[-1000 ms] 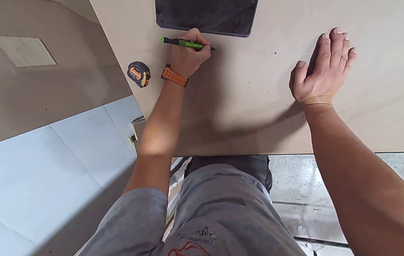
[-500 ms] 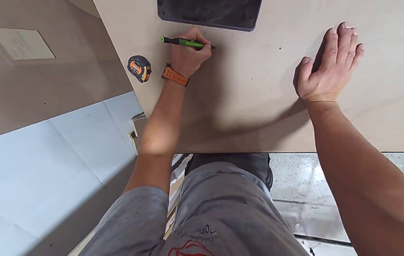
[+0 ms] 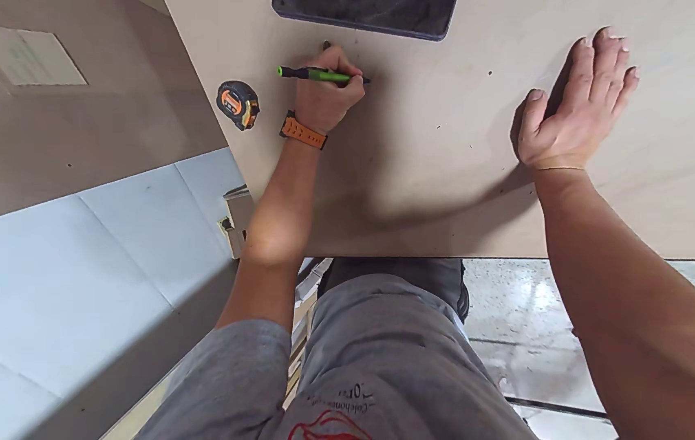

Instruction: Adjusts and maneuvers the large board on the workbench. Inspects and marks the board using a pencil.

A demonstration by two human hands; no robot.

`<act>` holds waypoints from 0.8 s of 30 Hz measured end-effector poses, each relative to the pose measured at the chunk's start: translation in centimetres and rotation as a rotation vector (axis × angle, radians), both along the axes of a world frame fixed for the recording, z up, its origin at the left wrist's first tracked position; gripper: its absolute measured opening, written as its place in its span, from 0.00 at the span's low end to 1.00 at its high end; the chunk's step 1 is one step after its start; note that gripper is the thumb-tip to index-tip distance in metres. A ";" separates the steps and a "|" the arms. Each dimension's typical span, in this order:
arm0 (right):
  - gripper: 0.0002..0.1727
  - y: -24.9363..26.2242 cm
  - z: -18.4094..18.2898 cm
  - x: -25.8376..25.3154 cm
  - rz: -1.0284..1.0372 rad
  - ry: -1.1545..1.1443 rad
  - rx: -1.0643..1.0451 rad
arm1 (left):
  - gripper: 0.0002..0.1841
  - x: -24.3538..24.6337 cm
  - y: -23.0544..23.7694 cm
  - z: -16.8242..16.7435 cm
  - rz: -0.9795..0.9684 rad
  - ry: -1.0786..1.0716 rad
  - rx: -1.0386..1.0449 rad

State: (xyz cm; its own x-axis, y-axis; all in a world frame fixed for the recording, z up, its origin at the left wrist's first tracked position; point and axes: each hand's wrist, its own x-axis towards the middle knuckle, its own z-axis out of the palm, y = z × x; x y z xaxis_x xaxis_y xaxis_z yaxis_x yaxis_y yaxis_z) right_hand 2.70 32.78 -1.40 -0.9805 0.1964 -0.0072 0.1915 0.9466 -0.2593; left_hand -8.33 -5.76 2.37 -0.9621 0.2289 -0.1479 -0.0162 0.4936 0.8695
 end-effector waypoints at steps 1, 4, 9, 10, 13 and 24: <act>0.41 0.0 0.0 0.0 0.001 0.002 0.001 | 0.04 0.1 0.0 0.0 0.003 0.005 0.006; 0.41 0.0 -0.1 0.0 0.007 0.000 0.005 | 0.04 0.6 -0.1 0.1 0.010 0.016 0.032; 0.41 0.1 -0.1 0.0 0.005 -0.001 0.010 | 0.03 1.2 -0.1 0.0 0.021 0.021 0.060; 0.41 0.1 -0.1 0.0 0.005 -0.002 0.011 | 0.03 1.4 -0.1 0.1 0.023 0.026 0.053; 0.42 0.2 -0.3 0.0 0.008 -0.003 0.008 | 0.03 2.0 -0.1 0.2 0.035 0.017 0.004; 0.42 0.1 -0.2 0.1 0.017 0.001 0.024 | 0.03 4.3 0.1 -0.1 0.086 0.059 0.037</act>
State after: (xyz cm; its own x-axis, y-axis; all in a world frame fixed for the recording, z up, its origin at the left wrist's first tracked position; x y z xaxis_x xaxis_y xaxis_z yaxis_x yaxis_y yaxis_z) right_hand 2.76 32.88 -1.55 -0.9838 0.1793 -0.0018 0.1746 0.9558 -0.2363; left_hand -4.02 -5.67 2.27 -0.9852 0.1498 -0.0837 -0.0055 0.4603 0.8877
